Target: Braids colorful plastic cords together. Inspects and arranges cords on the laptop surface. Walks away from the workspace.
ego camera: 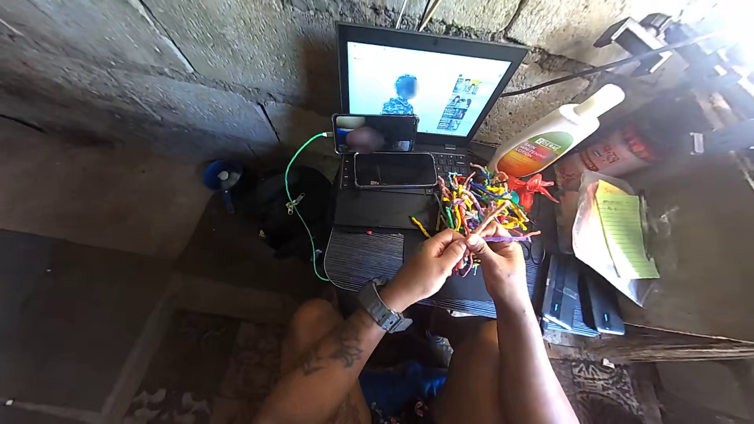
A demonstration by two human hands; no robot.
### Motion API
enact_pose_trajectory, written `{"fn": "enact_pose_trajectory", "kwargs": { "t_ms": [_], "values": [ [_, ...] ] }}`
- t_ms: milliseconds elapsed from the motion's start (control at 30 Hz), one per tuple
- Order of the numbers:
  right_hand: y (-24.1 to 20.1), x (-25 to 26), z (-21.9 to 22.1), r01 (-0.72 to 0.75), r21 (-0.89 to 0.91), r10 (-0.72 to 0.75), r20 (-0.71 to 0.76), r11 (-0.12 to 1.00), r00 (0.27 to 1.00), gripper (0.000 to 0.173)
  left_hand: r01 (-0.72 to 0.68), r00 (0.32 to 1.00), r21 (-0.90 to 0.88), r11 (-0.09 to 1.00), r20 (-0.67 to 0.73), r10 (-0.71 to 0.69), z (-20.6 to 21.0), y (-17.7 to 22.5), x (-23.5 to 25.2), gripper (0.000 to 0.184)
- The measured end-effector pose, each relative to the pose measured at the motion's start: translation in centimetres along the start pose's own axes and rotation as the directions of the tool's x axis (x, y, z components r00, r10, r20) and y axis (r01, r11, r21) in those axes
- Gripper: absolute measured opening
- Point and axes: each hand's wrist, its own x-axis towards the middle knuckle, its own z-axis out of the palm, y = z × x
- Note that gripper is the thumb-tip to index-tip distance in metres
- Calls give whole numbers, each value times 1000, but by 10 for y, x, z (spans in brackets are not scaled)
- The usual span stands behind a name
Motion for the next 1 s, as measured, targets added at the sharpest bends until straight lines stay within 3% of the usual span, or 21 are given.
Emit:
{"fn": "enact_pose_trajectory", "kwargs": {
  "t_ms": [100, 233, 333, 533, 600, 767, 900, 1000],
  "values": [
    [0, -1, 0, 73, -122, -77, -26, 990, 997, 11, -101, 987, 310, 945, -90, 135, 9, 0, -1, 26],
    [-7, -3, 5, 185, -152, -199, -82, 971, 976, 10, -134, 974, 253, 958, -144, 174, 18, 3, -1, 27],
    [-8, -6, 5, 205, -216, -228, -85, 955, 970, 5, -73, 967, 222, 972, -221, 123, 19, 5, 0, 26],
    [-1, -5, 2, 397, -357, -411, 40, 845, 911, 9, 55, 973, 225, 973, -233, -2, 9, 10, 1, 31],
    [-1, -1, 1, 380, -264, -377, 61, 887, 924, 7, 52, 982, 127, 990, -186, -28, 5, 11, 1, 31],
    [7, 6, -18, 224, -149, -196, 183, 963, 963, 28, 112, 994, -213, 971, 43, -105, 0, 16, -2, 28],
    [5, 10, -24, 232, -158, -191, 235, 960, 953, 17, -41, 998, -110, 993, 47, 47, 2, 10, -2, 28],
    [1, 8, -20, 166, -48, -150, 244, 985, 958, 14, -122, 991, 34, 992, 52, 120, -2, 16, -5, 26]
  ]
}}
